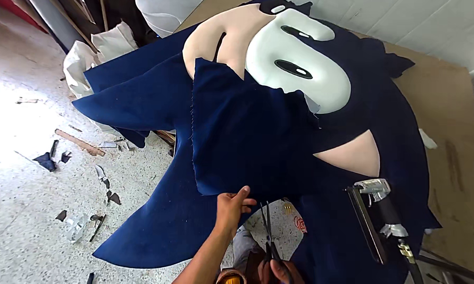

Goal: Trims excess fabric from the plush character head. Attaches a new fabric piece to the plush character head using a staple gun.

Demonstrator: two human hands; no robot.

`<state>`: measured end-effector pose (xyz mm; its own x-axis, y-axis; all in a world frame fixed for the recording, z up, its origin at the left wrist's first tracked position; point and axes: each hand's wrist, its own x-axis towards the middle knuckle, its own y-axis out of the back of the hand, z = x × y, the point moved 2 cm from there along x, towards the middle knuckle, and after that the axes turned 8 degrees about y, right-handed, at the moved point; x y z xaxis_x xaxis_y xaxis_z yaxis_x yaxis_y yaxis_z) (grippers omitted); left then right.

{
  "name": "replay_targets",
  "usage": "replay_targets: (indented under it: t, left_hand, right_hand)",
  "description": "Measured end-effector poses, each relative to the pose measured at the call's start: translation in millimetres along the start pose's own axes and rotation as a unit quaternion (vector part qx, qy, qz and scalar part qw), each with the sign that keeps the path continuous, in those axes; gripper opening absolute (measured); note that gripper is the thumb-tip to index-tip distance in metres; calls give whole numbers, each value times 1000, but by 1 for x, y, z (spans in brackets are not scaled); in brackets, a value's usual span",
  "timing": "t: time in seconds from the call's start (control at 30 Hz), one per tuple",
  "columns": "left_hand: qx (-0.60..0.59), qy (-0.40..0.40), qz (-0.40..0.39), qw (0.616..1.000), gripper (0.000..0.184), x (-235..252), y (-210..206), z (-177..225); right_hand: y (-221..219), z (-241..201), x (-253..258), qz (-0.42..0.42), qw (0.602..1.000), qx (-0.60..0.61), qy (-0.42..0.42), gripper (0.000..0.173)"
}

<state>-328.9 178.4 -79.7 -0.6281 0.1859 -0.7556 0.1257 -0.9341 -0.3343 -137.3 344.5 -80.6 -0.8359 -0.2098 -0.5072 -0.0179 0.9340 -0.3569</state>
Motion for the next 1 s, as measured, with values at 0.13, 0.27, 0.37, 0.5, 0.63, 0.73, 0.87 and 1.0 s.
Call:
replay_targets:
  t: [0.13, 0.27, 0.37, 0.5, 0.63, 0.73, 0.87, 1.0]
  left_hand:
    - [52, 2, 20, 998, 32, 12, -16, -7]
    - [22, 5, 9, 1000, 35, 9, -20, -11]
    - [10, -20, -5, 1000, 41, 8, -22, -20]
    - [25, -50, 0, 998, 45, 5, -30, -26]
    - [48, -15, -76, 996, 66, 5, -47, -29]
    - [-93, -27, -112, 989, 68, 12, -64, -35]
    - [-145, -85, -156, 973, 55, 27, -62, -47]
    - [-116, -106, -153, 976, 57, 28, -55, -58]
  right_hand:
    - [0, 1, 28, -20, 997, 72, 26, 58]
    - [2, -16, 63, 14, 993, 106, 58, 54]
    - [1, -24, 73, 35, 990, 120, 66, 51]
    - [2, -31, 65, 70, 993, 88, 41, 46]
    - [5, -43, 51, 95, 995, 35, 13, 45]
    - [9, -45, 47, 87, 996, 26, 4, 44]
    - [15, -49, 58, 73, 997, 32, 9, 47]
    - [19, -61, 78, 99, 995, 19, -20, 47]
